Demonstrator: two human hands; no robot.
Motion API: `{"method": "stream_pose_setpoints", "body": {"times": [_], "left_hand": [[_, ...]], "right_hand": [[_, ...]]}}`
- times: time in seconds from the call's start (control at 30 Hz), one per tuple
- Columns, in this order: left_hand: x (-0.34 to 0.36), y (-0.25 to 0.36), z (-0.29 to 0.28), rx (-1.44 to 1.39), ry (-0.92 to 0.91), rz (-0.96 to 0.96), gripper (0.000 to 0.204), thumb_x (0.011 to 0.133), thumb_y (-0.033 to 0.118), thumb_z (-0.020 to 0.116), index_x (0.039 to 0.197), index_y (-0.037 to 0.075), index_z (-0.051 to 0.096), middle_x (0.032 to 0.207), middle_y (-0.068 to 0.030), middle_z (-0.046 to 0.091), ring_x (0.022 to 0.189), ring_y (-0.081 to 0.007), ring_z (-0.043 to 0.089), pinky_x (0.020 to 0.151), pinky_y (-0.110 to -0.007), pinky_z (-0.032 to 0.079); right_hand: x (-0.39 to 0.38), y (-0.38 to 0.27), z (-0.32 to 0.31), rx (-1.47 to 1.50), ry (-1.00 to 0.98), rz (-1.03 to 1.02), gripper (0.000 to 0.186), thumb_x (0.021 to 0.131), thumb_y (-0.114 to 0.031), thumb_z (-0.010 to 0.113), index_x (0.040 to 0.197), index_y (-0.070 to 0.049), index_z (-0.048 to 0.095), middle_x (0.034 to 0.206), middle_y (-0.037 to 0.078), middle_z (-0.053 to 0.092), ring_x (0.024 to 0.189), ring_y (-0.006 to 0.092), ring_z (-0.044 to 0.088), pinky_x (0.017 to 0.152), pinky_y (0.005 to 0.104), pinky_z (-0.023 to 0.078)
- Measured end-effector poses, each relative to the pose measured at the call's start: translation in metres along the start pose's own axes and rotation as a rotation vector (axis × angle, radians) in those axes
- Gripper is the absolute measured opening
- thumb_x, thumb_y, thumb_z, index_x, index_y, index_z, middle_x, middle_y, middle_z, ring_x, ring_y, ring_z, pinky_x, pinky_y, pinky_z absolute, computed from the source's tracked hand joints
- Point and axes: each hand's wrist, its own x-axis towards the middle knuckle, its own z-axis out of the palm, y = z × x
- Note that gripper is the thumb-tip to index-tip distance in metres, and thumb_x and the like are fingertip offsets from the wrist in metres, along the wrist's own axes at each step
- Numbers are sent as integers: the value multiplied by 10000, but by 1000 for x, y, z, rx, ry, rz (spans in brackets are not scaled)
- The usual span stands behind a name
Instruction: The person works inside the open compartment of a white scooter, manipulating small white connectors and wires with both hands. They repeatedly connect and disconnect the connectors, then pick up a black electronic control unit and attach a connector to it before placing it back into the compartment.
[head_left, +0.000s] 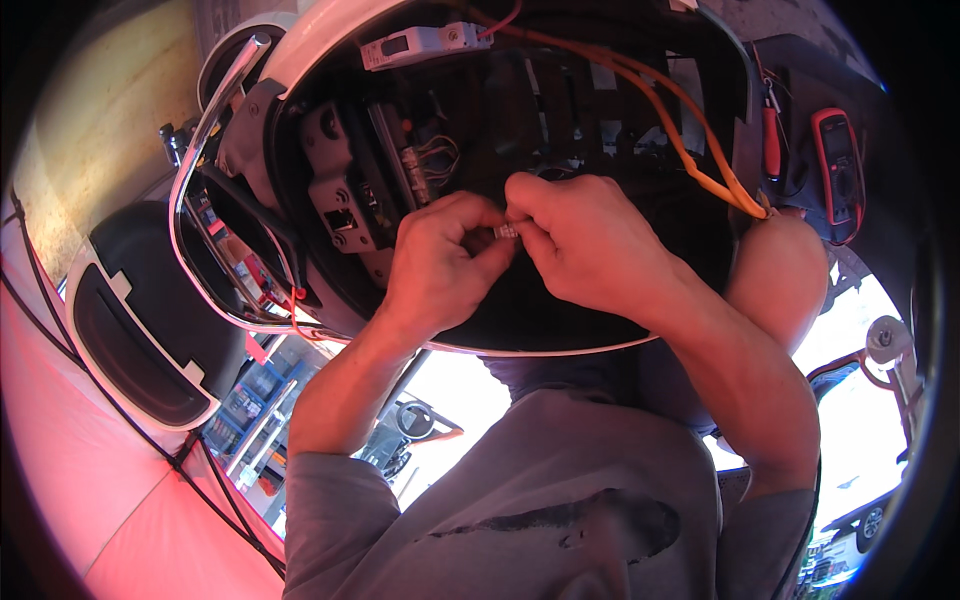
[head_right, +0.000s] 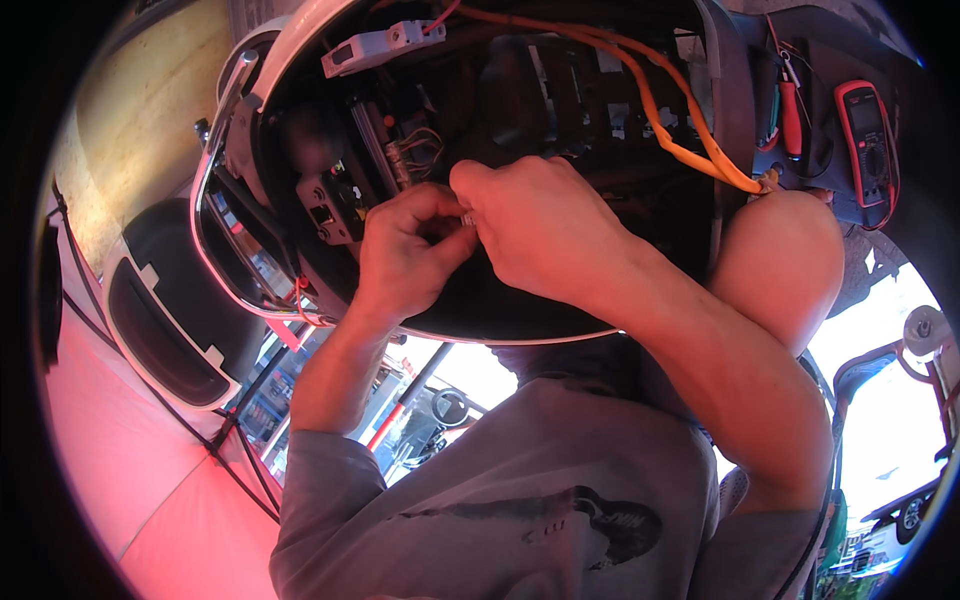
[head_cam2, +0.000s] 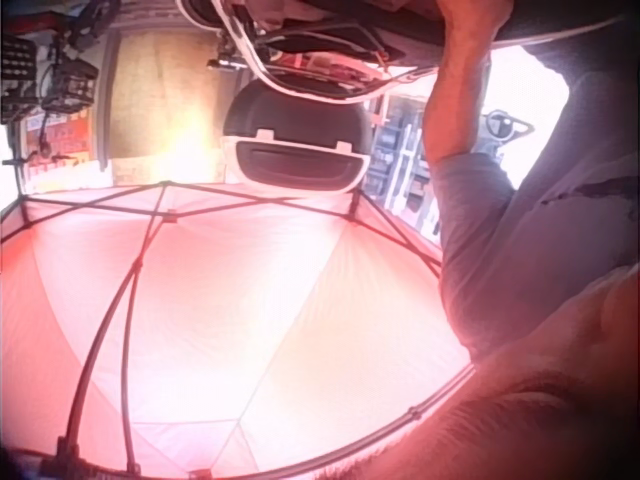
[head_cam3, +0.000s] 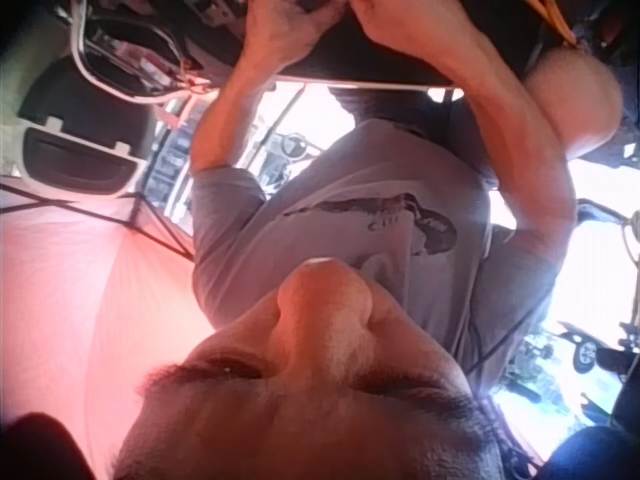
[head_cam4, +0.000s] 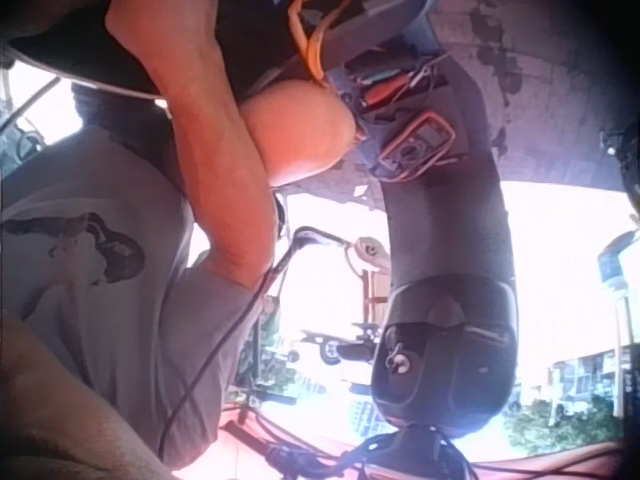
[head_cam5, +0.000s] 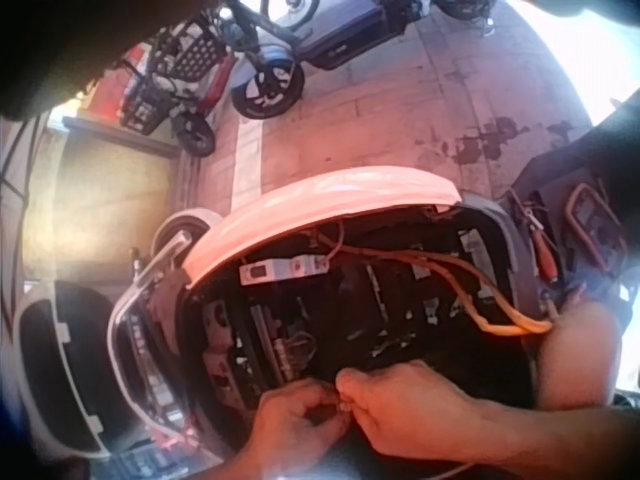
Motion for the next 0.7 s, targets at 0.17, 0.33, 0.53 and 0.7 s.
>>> {"method": "stream_pose_setpoints", "body": {"times": [0.17,0.33,0.53,0.7], "left_hand": [[-1,-3,0,-87,-17,-88,145,814,-2,773,943,-35,718,873,-88,686,692,-126,675,617,-264,524],[1,0,0,-31,-13,-47,146,818,9,774,946,-37,718,847,-85,681,686,-118,670,614,-261,519],[3,-2,1,-35,18,-22,153,819,23,775,950,-34,718,820,-88,678,692,-132,674,613,-275,522],[0,4,4,49,29,-76,172,825,40,772,970,-31,715,838,-106,687,690,-171,679,622,-290,533]], "right_hand": [[0,-1,-5,76,-17,34,95,848,21,652,900,-25,587,700,179,634,685,405,663,556,417,492],[1,0,-2,20,-19,32,64,848,5,640,886,-24,598,707,178,647,694,405,665,578,435,501],[3,0,-6,96,-18,70,48,852,2,637,874,-22,601,695,167,644,666,383,660,575,404,494],[6,0,-4,125,-75,223,79,862,-69,646,908,-7,634,745,160,688,753,362,698,671,431,543]]}}
